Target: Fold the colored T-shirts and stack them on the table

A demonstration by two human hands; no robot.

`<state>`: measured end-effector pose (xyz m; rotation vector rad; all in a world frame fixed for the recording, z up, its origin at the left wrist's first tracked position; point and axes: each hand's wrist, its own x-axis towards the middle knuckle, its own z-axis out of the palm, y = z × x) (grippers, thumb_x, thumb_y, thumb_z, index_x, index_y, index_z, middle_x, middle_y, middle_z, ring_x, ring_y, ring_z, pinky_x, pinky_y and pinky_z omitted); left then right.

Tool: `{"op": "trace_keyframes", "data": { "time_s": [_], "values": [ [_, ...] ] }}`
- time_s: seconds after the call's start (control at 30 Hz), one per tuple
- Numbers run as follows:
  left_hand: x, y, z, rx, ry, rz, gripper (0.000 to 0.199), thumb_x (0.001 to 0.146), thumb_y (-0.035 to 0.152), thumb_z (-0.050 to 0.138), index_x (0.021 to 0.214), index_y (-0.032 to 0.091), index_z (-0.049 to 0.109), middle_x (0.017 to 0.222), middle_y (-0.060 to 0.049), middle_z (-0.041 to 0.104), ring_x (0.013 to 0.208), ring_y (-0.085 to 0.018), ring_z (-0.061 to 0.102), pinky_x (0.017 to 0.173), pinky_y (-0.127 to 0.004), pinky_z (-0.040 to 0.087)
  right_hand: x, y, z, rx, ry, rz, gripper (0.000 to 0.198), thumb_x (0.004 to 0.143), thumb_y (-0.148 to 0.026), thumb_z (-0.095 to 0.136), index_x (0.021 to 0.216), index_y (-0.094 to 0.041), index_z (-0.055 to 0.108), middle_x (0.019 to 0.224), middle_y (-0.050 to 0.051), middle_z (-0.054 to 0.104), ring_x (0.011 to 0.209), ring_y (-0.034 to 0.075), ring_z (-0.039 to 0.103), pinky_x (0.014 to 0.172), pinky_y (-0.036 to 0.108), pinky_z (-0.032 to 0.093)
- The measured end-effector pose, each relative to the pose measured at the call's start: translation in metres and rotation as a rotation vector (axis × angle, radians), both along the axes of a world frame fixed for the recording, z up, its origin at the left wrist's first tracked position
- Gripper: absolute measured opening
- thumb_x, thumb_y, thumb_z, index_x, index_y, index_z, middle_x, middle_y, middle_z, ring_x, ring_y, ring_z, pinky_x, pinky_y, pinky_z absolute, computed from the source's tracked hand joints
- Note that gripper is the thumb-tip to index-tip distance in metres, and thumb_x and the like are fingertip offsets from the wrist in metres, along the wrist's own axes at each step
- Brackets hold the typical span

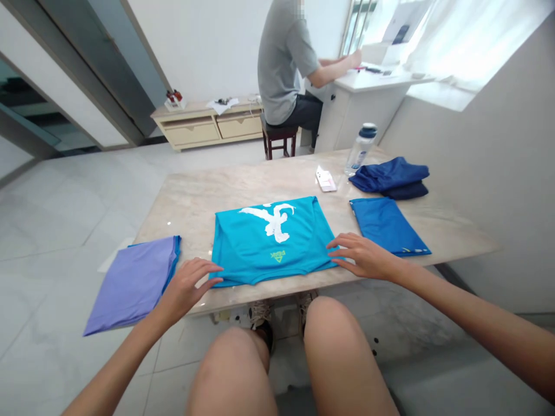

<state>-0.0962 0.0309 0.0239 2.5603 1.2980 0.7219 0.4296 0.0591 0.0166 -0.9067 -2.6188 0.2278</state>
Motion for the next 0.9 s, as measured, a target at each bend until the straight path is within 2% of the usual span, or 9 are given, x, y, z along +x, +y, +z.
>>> {"op": "trace_keyframes", "data": {
  "time_s": [0.17,0.23,0.3,0.37,0.47,0.63,0.73,0.83,0.9],
  "values": [
    [0.059,0.005,0.081,0.020,-0.088,0.036,0.017,0.104,0.035,0.065,0.100,0.027,0.079,0.097,-0.004,0.081,0.091,-0.023,0.075,0.085,-0.036,0.059,-0.013,0.024,0.081,0.107,0.088,-0.211,0.023,0.106,-0.029,0.063,0.103,-0.023,0.085,0.107,0.012,0.081,0.106,0.029,0.074,0.101,0.043,0.057],
    [0.092,0.011,0.097,-0.009,-0.081,0.053,0.015,0.101,0.033,0.066,0.098,0.025,0.079,0.097,-0.004,0.081,0.088,-0.023,0.074,0.084,-0.036,0.059,-0.022,0.038,0.102,0.087,0.101,-0.357,0.024,0.105,-0.027,0.063,0.102,-0.018,0.085,0.106,0.013,0.082,0.107,0.029,0.073,0.101,0.040,0.055],
    [0.124,0.016,0.098,-0.050,-0.070,0.079,0.013,0.098,0.029,0.067,0.096,0.024,0.079,0.096,-0.004,0.081,0.087,-0.023,0.075,0.084,-0.036,0.059,-0.031,0.047,0.108,-0.005,0.101,-0.536,0.025,0.104,-0.026,0.062,0.102,-0.015,0.085,0.106,0.014,0.083,0.104,0.028,0.074,0.097,0.035,0.053],
    [0.153,0.016,0.085,-0.116,-0.036,0.115,0.013,0.096,0.024,0.066,0.096,0.022,0.079,0.097,-0.005,0.082,0.088,-0.023,0.075,0.085,-0.036,0.058,-0.038,0.047,0.096,-0.125,0.102,-0.696,0.026,0.104,-0.025,0.061,0.103,-0.015,0.086,0.107,0.014,0.084,0.102,0.026,0.075,0.091,0.030,0.051],
    [0.186,0.012,0.057,-0.273,0.095,0.173,0.019,0.097,0.017,0.062,0.098,0.021,0.080,0.105,-0.009,0.084,0.097,-0.026,0.076,0.089,-0.036,0.056,-0.033,0.034,0.059,-0.230,0.106,-0.824,0.025,0.103,-0.024,0.062,0.099,-0.017,0.086,0.109,0.014,0.085,0.102,0.025,0.076,0.083,0.027,0.049],
    [0.240,0.014,0.019,-0.428,0.213,0.159,0.020,0.097,0.013,0.062,0.100,0.019,0.081,0.109,-0.011,0.084,0.105,-0.028,0.076,0.089,-0.035,0.054,0.009,0.016,0.000,-0.303,0.110,-0.945,0.025,0.101,-0.020,0.062,0.097,-0.015,0.086,0.104,0.016,0.086,0.097,0.028,0.079,0.079,0.028,0.050],
    [0.288,0.024,0.006,-0.451,0.215,0.172,0.020,0.103,0.026,0.063,0.108,0.017,0.080,0.117,-0.015,0.081,0.111,-0.030,0.075,0.093,-0.036,0.054,0.034,0.023,-0.015,-0.321,0.119,-0.982,0.028,0.102,-0.022,0.058,0.099,-0.015,0.086,0.102,0.015,0.086,0.096,0.028,0.080,0.080,0.029,0.051],
    [0.338,0.031,-0.005,-0.496,0.249,0.229,0.042,0.103,0.049,0.067,0.120,0.012,0.077,0.126,-0.024,0.075,0.119,-0.038,0.073,0.097,-0.041,0.055,0.042,0.033,-0.025,-0.318,0.192,-0.981,0.031,0.103,-0.028,0.056,0.097,-0.017,0.085,0.097,0.012,0.086,0.091,0.028,0.080,0.081,0.031,0.054],
    [0.365,0.032,-0.011,-0.538,0.282,0.265,0.054,0.100,0.054,0.072,0.128,0.008,0.073,0.132,-0.029,0.071,0.122,-0.041,0.072,0.098,-0.043,0.056,0.040,0.039,-0.033,-0.318,0.251,-0.968,0.029,0.101,-0.029,0.058,0.093,-0.019,0.084,0.093,0.011,0.086,0.088,0.028,0.080,0.081,0.032,0.055]
  ]
}}
